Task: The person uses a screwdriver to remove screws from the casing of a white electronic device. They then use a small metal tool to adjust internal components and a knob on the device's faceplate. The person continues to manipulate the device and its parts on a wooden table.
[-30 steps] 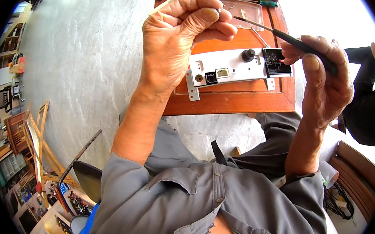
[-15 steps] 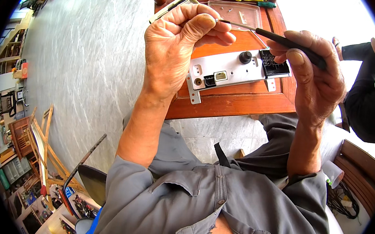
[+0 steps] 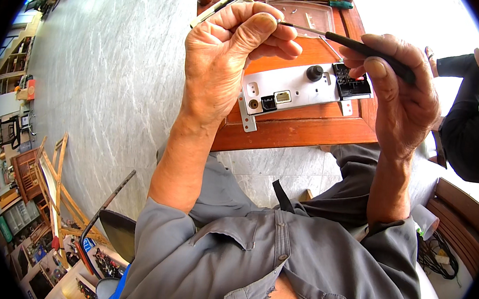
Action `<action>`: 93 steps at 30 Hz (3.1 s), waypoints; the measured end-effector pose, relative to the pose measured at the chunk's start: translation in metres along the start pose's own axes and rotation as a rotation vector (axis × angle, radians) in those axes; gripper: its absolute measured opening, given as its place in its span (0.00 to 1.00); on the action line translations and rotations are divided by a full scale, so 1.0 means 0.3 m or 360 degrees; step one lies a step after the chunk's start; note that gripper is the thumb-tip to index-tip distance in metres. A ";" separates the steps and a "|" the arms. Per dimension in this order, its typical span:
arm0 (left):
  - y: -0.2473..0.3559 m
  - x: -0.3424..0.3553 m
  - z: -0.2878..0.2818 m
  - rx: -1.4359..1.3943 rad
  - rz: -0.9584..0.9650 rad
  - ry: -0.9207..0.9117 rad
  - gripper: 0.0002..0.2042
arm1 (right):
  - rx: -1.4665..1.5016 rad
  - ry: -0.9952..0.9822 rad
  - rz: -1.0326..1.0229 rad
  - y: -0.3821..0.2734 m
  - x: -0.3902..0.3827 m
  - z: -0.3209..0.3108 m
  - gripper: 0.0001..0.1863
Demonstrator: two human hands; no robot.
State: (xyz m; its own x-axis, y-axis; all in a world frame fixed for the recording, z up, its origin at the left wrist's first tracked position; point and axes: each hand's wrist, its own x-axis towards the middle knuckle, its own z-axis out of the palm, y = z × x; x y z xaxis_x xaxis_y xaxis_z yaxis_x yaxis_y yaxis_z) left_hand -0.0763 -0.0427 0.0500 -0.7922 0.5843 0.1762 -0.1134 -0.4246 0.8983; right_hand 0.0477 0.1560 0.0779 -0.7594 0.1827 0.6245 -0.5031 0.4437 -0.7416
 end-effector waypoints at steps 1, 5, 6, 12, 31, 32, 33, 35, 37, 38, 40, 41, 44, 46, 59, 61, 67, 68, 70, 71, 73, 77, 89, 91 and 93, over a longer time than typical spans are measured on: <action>0.001 0.001 -0.001 -0.0009 -0.0007 -0.0006 0.12 | 0.0005 0.0007 0.0000 0.002 0.000 0.001 0.15; 0.002 0.001 -0.006 -0.0052 -0.0023 -0.0015 0.12 | -0.0041 -0.0050 0.0038 0.012 -0.008 -0.008 0.14; 0.000 0.002 -0.008 -0.0052 -0.0015 -0.0015 0.11 | -0.0117 -0.0067 0.0031 0.009 -0.009 -0.011 0.14; 0.002 0.003 -0.005 -0.0052 0.0001 0.0036 0.10 | -0.0472 -0.0116 -0.0207 0.015 -0.016 -0.007 0.14; 0.004 -0.002 0.003 0.0089 0.0076 -0.0016 0.15 | 0.0154 0.0050 0.0156 0.021 -0.005 0.006 0.14; 0.002 -0.002 0.003 0.0100 0.0082 -0.0024 0.16 | 0.0161 0.0047 0.0153 0.023 -0.006 0.003 0.14; 0.002 -0.002 0.002 0.0105 0.0084 -0.0035 0.17 | 0.0170 0.0043 0.0150 0.024 -0.005 0.001 0.14; 0.003 -0.002 0.000 0.0115 0.0087 -0.0057 0.20 | 0.0186 0.0041 0.0150 0.025 -0.003 -0.006 0.14; 0.003 -0.001 0.002 0.0154 0.0090 -0.0041 0.22 | 0.0192 0.0042 0.0165 0.023 0.000 -0.025 0.14; 0.004 0.000 0.003 0.0175 0.0091 -0.0032 0.22 | 0.0164 0.0024 0.0112 0.032 0.005 -0.043 0.14; 0.004 -0.005 0.003 0.0317 0.0147 -0.0026 0.22 | 0.0102 -0.0022 0.0015 0.049 0.014 -0.098 0.14; 0.006 -0.008 0.001 0.0389 0.0174 -0.0021 0.22 | 0.0021 -0.0037 0.0012 0.043 0.021 -0.121 0.14; -0.015 0.002 0.007 0.0601 0.0248 -0.0055 0.22 | -0.0135 -0.0070 0.0035 0.008 0.021 -0.199 0.14; -0.026 -0.005 0.001 0.0682 0.0230 -0.0100 0.22 | -0.0231 -0.0112 0.0114 -0.025 0.008 -0.218 0.12; -0.031 -0.039 0.011 0.0919 0.0100 -0.0332 0.18 | -0.0441 -0.0612 0.0365 -0.103 0.040 -0.228 0.08; -0.037 -0.038 0.008 0.0916 0.0105 -0.0375 0.18 | -0.0474 -0.0676 0.0374 -0.108 0.054 -0.228 0.08; -0.013 -0.045 0.024 0.1235 0.0035 -0.0397 0.18 | -0.0762 -0.0844 0.0250 -0.125 0.107 -0.219 0.08; -0.012 -0.045 0.027 0.1276 0.0051 -0.0395 0.18 | -0.0809 -0.0846 0.0206 -0.127 0.111 -0.211 0.09; -0.009 -0.045 0.027 0.1329 0.0088 -0.0402 0.18 | -0.1011 -0.0691 0.0112 -0.145 0.112 -0.154 0.09; -0.011 -0.043 0.027 0.1336 0.0111 -0.0412 0.19 | -0.1072 -0.0655 0.0085 -0.150 0.113 -0.142 0.10; 0.003 -0.043 0.045 0.1362 0.0079 -0.0411 0.16 | -0.1160 -0.0626 0.0061 -0.152 0.112 -0.125 0.10; 0.009 -0.040 0.054 0.1218 -0.0081 -0.0359 0.12 | -0.1193 -0.0660 0.0051 -0.151 0.115 -0.124 0.11; 0.061 -0.055 0.106 0.1398 -0.0068 -0.0327 0.11 | -0.1118 -0.0678 0.0098 -0.152 0.117 -0.123 0.11; 0.058 -0.055 0.104 0.1384 -0.0060 -0.0327 0.11 | -0.1117 -0.0698 0.0105 -0.154 0.119 -0.124 0.10; 0.056 -0.054 0.103 0.1374 -0.0053 -0.0328 0.11 | -0.1118 -0.0703 0.0119 -0.158 0.121 -0.123 0.10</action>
State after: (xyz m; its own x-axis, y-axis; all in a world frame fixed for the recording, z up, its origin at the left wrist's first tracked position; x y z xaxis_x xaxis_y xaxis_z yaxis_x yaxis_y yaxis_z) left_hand -0.0468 -0.0380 0.0748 -0.6636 0.7351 0.1389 0.4233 0.2158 0.8799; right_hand 0.0593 0.1739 0.1446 -0.9462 -0.0629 0.3174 -0.1818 0.9150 -0.3603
